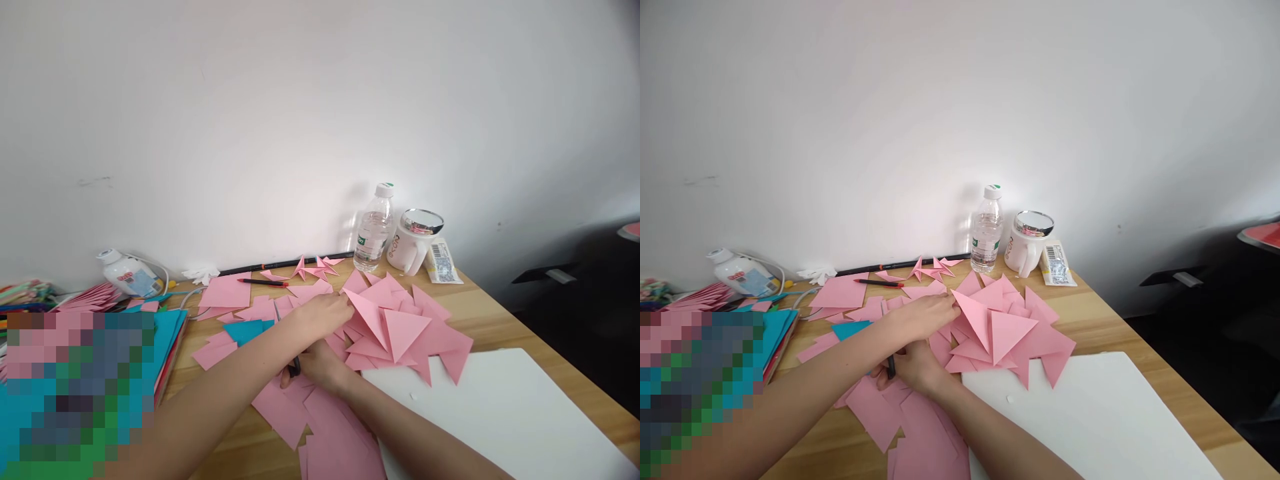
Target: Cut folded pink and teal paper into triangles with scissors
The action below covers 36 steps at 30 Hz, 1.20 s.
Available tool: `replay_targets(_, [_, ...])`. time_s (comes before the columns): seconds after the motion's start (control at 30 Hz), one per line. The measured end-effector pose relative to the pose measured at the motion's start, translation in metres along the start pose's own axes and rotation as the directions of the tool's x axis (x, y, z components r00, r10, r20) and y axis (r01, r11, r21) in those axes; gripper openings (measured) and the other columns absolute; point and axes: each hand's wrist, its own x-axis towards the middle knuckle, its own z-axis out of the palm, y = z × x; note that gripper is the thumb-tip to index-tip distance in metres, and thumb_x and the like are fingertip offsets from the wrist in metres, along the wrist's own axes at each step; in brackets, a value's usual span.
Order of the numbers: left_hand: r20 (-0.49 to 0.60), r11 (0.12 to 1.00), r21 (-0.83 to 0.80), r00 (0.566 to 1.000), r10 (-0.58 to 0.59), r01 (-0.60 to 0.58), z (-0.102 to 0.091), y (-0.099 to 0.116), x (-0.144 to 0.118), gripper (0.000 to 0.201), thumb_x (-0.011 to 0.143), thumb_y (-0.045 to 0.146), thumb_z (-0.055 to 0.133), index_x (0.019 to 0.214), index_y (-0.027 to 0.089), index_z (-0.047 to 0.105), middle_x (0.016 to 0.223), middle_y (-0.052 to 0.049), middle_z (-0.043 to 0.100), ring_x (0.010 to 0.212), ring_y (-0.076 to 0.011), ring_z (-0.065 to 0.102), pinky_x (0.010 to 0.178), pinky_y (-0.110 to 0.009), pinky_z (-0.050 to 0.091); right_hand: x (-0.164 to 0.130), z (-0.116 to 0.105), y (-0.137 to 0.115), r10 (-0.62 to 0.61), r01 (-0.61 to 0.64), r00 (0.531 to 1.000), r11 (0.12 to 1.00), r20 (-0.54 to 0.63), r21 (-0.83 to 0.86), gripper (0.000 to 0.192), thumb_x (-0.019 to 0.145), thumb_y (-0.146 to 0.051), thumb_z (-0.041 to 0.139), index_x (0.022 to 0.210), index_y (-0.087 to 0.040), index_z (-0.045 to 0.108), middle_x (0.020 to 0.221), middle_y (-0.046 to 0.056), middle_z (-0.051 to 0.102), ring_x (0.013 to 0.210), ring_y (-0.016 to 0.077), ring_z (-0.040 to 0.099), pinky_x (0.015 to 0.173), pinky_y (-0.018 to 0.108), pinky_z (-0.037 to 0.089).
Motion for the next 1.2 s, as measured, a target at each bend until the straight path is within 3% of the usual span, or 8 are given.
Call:
replay_targets(0.3, [-0.007,0.995,-0.024,0.996,0.093,-0.093,-0.014,0.005,-0.001,0.026,0.064,-0.005,0.048,0.052,0.018,0.051,0.066,-0.006,0.062,0.071,-0.0205,0.056,0.067,-0.03,0.04,0.004,-0.001,0.011,-0.045,0.044,0.998,0.999,0.032,0.029,0.024,0.062,-0.008,0.041,0.056,-0.02,0.06,0.043,-0.002,0.056,0.044,0.0162,0.056,0.049,0.03,0.047])
replay_targets(0.53, [-0.336,0.995,-0.098,0.941,-0.033,0.0,-0.058,0.001,-0.02,0.028,0.066,0.001,0.047,0.046,0.019,0.041,0.056,-0.003,0.053,0.071,-0.0189,0.053,0.07,-0.029,0.039,0.003,-0.005,0.016,-0.033,0.025,0.997,0.993,0.072,0.113,0.01,0.068,-0.024,0.059,0.073,-0.016,0.055,0.058,-0.003,0.061,0.043,0.0099,0.055,0.05,0.025,0.046])
replay_targets(0.6, [-0.506,0.987,-0.139,0.851,-0.139,0.079,-0.074,-0.002,-0.036,0.018,0.076,0.012,0.045,0.06,0.019,0.047,0.066,-0.003,0.056,0.075,-0.018,0.053,0.069,-0.029,0.039,0.004,-0.006,0.02,-0.015,0.002,0.996,0.989,0.086,0.15,0.022,0.068,-0.029,0.062,0.082,-0.014,0.053,0.061,-0.001,0.063,0.043,0.0099,0.056,0.049,0.025,0.046])
replay_targets(0.7, [-0.702,0.925,-0.329,0.606,-0.373,0.189,-0.083,-0.006,-0.064,0.016,0.087,0.027,0.034,0.074,0.02,0.04,0.061,0.001,0.054,0.054,-0.0118,0.052,0.052,-0.023,0.039,0.005,-0.005,0.023,-0.032,0.023,0.998,0.985,0.049,0.172,0.029,0.071,-0.037,0.062,0.086,-0.014,0.052,0.063,0.002,0.065,0.042,0.0096,0.055,0.049,0.025,0.046])
replay_targets(0.73, [-0.718,0.85,-0.509,0.478,-0.507,0.138,-0.081,-0.008,-0.073,0.016,0.086,0.032,0.036,0.074,0.021,0.037,0.053,0.004,0.051,0.045,-0.0098,0.05,0.045,-0.021,0.037,0.004,-0.004,0.022,-0.05,0.047,0.999,0.983,0.011,0.177,0.03,0.072,-0.038,0.062,0.086,-0.014,0.052,0.063,0.002,0.064,0.044,0.0099,0.056,0.051,0.025,0.046])
replay_targets(0.8, [-0.621,0.671,-0.742,0.388,-0.681,-0.011,-0.071,-0.012,-0.088,0.021,0.083,0.037,0.043,0.073,0.022,0.033,0.046,0.007,0.05,0.035,-0.0082,0.046,0.038,-0.018,0.035,0.003,-0.003,0.017,-0.092,0.106,0.993,0.969,-0.074,0.224,0.033,0.07,-0.039,0.064,0.087,-0.015,0.051,0.065,0.002,0.065,0.046,0.0107,0.057,0.054,0.027,0.047])
replay_targets(1.1, [-0.289,0.339,-0.941,0.49,-0.823,0.013,-0.023,-0.016,-0.108,0.026,0.076,0.041,0.053,0.069,0.02,0.039,0.045,0.005,0.056,0.033,-0.01,0.05,0.036,-0.02,0.037,0.005,-0.01,0.01,-0.238,0.314,0.872,0.942,-0.427,0.116,0.039,0.063,-0.032,0.072,0.093,-0.018,0.052,0.065,-0.002,0.058,0.063,0.0153,0.06,0.066,0.03,0.047])
replay_targets(1.2, [-0.18,0.275,-0.959,0.597,-0.782,0.07,-0.021,-0.013,-0.107,0.025,0.073,0.04,0.057,0.066,0.018,0.046,0.049,0.002,0.06,0.036,-0.011,0.053,0.039,-0.022,0.041,0.006,-0.011,0.013,-0.243,0.311,0.858,0.947,-0.452,0.08,0.036,0.064,-0.031,0.071,0.092,-0.019,0.052,0.063,-0.003,0.058,0.06,0.0144,0.059,0.062,0.028,0.045])
